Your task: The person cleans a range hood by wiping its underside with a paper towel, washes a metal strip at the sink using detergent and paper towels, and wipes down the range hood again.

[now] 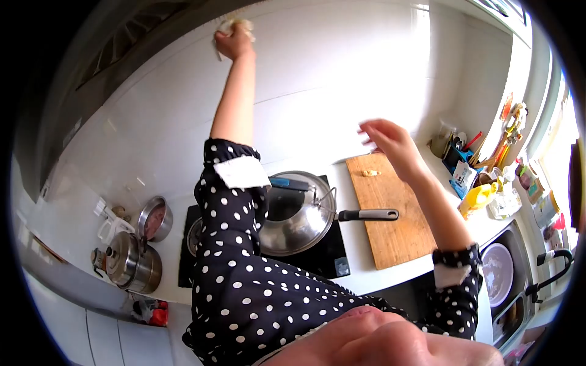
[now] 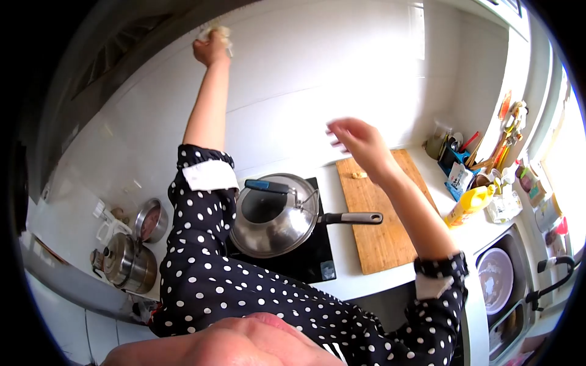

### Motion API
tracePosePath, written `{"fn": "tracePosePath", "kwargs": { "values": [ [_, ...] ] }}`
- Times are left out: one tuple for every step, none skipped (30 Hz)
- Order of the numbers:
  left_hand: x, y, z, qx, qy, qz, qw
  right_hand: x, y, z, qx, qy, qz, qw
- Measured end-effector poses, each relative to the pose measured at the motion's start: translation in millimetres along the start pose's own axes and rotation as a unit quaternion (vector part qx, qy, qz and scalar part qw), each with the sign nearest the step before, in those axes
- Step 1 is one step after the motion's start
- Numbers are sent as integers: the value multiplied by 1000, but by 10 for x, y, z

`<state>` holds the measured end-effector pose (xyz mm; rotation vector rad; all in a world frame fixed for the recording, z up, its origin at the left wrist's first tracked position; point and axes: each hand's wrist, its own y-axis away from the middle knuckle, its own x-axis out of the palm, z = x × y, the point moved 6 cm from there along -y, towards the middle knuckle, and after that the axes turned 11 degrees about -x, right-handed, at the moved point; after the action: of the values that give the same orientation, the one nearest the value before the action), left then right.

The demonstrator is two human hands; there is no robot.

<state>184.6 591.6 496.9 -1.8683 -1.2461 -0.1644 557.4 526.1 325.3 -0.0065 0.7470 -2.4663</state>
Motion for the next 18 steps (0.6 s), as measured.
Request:
{"fn": "tracePosePath", "kwargs": {
  "values": [
    [15,45,-268,79,-46,-37,995,-167,177,-38,11,-18,4,1000],
    [70,-194,-153,89,-90,-59,990,-327,338,-77,21,-36,7,999],
    [126,-406,-89,125,-117,-77,982,-470,489,-84,25,-19,13,999],
    [189,-565,-52,160,-143,-96,972,-606,636,-89,29,-2,20,999],
    [238,-614,-102,195,-200,-138,950,-730,770,-123,38,-3,5,999],
    [308,-580,-171,230,-254,-178,922,-840,904,-162,46,-5,-11,999],
    [382,-429,-311,205,-223,-135,943,-960,1027,-215,55,-16,-29,998],
    [443,-453,-263,183,-216,-136,949,-1071,1145,-275,66,-28,-46,996],
    [504,-519,-207,165,-224,-140,950,-1178,1247,-313,70,-34,-77,994],
    [531,-565,-126,145,-236,-146,950,-1269,1352,-361,78,-42,-105,990],
    [608,-638,-15,118,-226,-137,957,-1362,1457,-428,91,-44,-152,983],
    [722,-733,83,90,-215,-130,964,-1448,1549,-508,104,-44,-195,974],
    [817,-825,192,61,-205,-125,969,-1515,1639,-610,115,-52,-232,965],
    [982,-837,210,115,-270,-144,945,-1569,1721,-722,126,-60,-267,953],
    [1155,-587,96,168,-333,-161,914,-1587,1773,-821,125,-76,-281,949],
    [1325,-355,77,166,-312,-113,928,-1583,1790,-918,131,-93,-280,946],
    [1475,-291,211,280,-314,-155,894,-1566,1797,-1015,137,-109,-280,944],
    [1614,-208,356,221,-289,-84,928,-1537,1788,-1099,144,-126,-282,940]
  ]
}}
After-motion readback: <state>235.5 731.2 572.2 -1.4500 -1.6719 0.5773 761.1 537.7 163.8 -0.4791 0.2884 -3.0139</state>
